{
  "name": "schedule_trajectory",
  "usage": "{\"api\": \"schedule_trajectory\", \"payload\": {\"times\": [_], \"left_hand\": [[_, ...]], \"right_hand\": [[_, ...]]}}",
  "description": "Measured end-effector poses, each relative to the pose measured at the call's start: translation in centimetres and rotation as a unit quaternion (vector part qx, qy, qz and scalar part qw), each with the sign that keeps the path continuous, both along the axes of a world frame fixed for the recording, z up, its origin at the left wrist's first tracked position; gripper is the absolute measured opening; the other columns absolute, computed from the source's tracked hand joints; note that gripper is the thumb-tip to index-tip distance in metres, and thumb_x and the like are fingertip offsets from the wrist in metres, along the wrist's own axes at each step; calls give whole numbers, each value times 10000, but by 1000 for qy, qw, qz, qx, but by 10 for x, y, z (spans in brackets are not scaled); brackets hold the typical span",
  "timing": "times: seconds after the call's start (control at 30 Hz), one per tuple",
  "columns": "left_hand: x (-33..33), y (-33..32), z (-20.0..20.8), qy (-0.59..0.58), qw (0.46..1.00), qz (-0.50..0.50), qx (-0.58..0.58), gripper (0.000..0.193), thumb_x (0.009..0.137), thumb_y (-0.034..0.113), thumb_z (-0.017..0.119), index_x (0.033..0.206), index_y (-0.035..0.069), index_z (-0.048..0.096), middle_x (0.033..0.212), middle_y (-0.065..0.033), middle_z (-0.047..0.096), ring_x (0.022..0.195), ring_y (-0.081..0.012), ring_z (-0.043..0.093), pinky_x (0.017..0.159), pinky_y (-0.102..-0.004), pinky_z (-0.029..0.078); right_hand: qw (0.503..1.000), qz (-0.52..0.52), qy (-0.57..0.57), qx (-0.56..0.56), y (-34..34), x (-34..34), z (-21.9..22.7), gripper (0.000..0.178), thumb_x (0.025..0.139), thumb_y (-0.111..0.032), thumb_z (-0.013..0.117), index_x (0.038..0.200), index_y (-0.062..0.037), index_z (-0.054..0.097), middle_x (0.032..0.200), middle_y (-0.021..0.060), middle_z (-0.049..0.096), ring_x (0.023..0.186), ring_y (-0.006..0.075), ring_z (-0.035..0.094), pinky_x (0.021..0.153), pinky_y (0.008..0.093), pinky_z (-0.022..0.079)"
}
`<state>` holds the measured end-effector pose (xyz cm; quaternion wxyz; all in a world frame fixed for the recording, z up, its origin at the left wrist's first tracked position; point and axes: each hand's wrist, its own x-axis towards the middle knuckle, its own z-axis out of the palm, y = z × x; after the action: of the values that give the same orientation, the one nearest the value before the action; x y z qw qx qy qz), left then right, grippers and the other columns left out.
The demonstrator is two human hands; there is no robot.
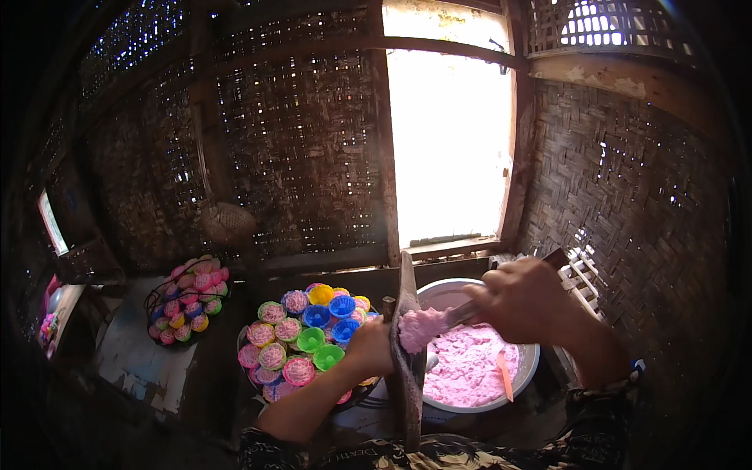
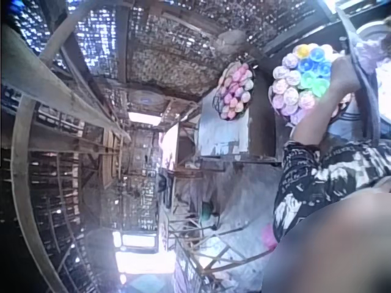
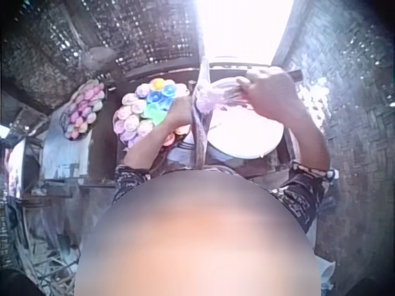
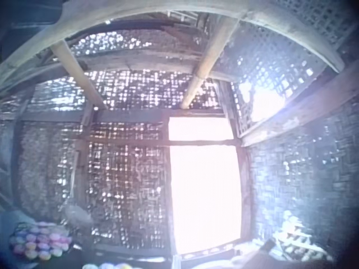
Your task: The person arranges colorful plastic molds on a tray and then uses a wooden mold press to scoop pink paste from a basin and fill each mold cavity. The filled molds remain on the tray.
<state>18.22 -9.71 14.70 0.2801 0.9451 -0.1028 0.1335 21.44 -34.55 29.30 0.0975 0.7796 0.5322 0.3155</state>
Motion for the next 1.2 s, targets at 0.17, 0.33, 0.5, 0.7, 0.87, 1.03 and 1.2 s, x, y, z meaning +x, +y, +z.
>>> {"api": "schedule_trajectory", "payload": {"times": [0.17,0.33,0.5,0.7,0.87,1.03,1.2], "left_hand": [[6,5,-3,23,1000,15,12,367,658,292,705,940,63,651,869,-208,639,854,-378,620,781,-439,491],[18,29,-23,31,999,27,-1,373,667,327,713,940,78,658,869,-176,655,843,-349,636,744,-414,506],[30,47,-41,-61,975,-48,-208,347,707,282,694,988,86,640,868,-125,657,821,-302,642,734,-380,506],[15,22,-22,-48,999,-13,-12,399,708,257,703,1077,122,628,966,-68,663,856,-254,652,739,-332,509],[1,-5,-13,-81,997,3,3,390,668,348,707,976,115,653,870,-178,641,830,-362,618,744,-426,500],[-2,-10,-10,-56,998,24,6,386,675,352,697,958,93,656,858,-189,634,815,-371,616,744,-432,497],[3,1,-17,32,998,39,23,392,665,334,718,961,85,651,909,-166,644,844,-341,628,752,-405,502]], "right_hand": [[959,151,-238,33,23,-12,-49,117,818,-159,574,828,-50,617,634,-29,447,566,99,460,495,264,319],[965,130,-222,52,4,-13,-28,123,822,-202,595,885,-107,641,650,-54,467,569,94,470,501,275,329],[968,49,-14,246,-45,-7,8,133,807,-274,635,810,-142,629,566,16,527,529,195,577,481,362,446],[992,-50,112,28,-41,5,5,158,817,-328,613,786,-173,619,581,34,571,527,206,614,447,361,470],[985,-86,112,-100,-16,-7,16,167,853,-234,531,796,-105,620,628,75,605,594,232,649,507,373,502],[995,-16,68,-67,8,-6,-19,135,810,-207,552,830,-92,619,678,53,587,635,202,634,533,346,487],[961,186,-201,26,23,-4,-47,115,836,-217,574,893,-126,616,677,-21,546,578,112,531,523,262,386]]}}
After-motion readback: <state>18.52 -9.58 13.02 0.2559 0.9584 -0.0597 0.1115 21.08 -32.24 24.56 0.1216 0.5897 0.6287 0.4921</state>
